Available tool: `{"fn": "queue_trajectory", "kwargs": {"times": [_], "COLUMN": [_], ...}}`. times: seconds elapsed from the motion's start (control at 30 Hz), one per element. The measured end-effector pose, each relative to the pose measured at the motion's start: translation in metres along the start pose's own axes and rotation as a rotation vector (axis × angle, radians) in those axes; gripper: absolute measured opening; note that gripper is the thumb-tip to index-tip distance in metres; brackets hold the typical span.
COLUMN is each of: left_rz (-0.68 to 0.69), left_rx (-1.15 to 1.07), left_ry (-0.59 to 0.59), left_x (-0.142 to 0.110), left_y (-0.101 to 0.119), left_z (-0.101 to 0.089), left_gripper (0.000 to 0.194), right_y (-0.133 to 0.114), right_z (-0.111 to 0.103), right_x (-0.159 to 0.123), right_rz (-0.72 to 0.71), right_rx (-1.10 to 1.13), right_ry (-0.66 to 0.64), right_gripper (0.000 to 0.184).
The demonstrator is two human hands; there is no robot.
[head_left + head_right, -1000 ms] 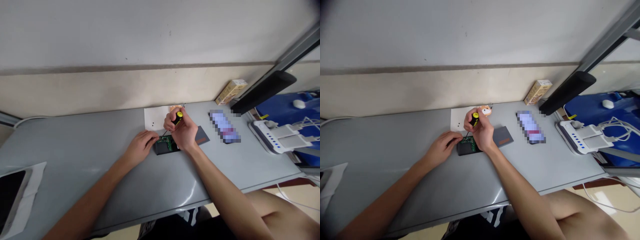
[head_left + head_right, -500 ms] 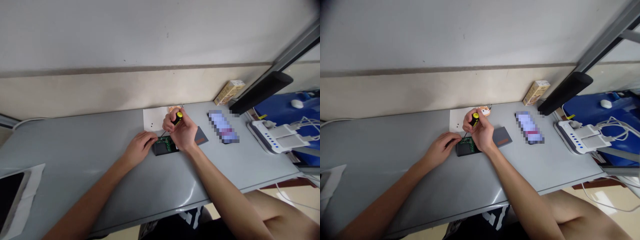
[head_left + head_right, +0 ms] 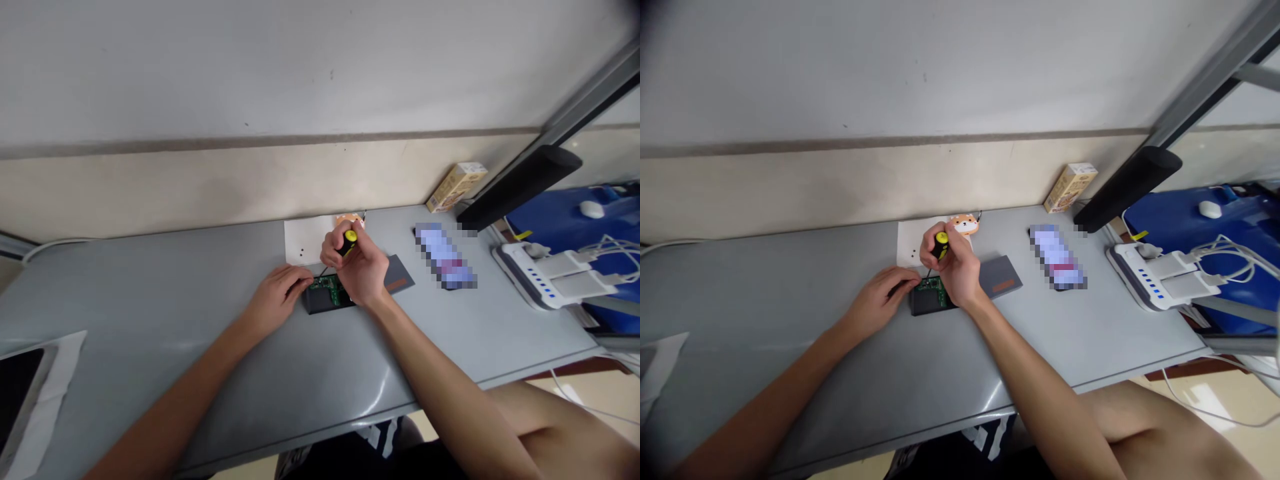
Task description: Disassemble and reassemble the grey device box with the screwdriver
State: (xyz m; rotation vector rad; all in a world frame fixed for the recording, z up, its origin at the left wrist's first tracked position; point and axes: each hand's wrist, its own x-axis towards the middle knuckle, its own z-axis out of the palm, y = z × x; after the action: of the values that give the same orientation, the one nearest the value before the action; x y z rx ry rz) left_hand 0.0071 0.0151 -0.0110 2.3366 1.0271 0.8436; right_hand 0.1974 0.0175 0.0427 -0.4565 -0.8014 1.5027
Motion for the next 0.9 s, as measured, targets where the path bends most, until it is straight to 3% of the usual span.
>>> {"fn": "queue_trajectory", "kwargs": {"times": [0.9], "left_rz": [0.015], "left_rx": [-0.010], "left_ry": [-0.002], "left_x": [0.0007], "left_y": [-0.0018], "left_z": [0.0010], "left_gripper": [0.019], "right_y": [-0.0054], "right_z": [0.0005], "right_x": [0.0024], "right_rz": [0.043], "right_rx": [-0.020], "right_ry": [0.070], "right_gripper": [0.043]}}
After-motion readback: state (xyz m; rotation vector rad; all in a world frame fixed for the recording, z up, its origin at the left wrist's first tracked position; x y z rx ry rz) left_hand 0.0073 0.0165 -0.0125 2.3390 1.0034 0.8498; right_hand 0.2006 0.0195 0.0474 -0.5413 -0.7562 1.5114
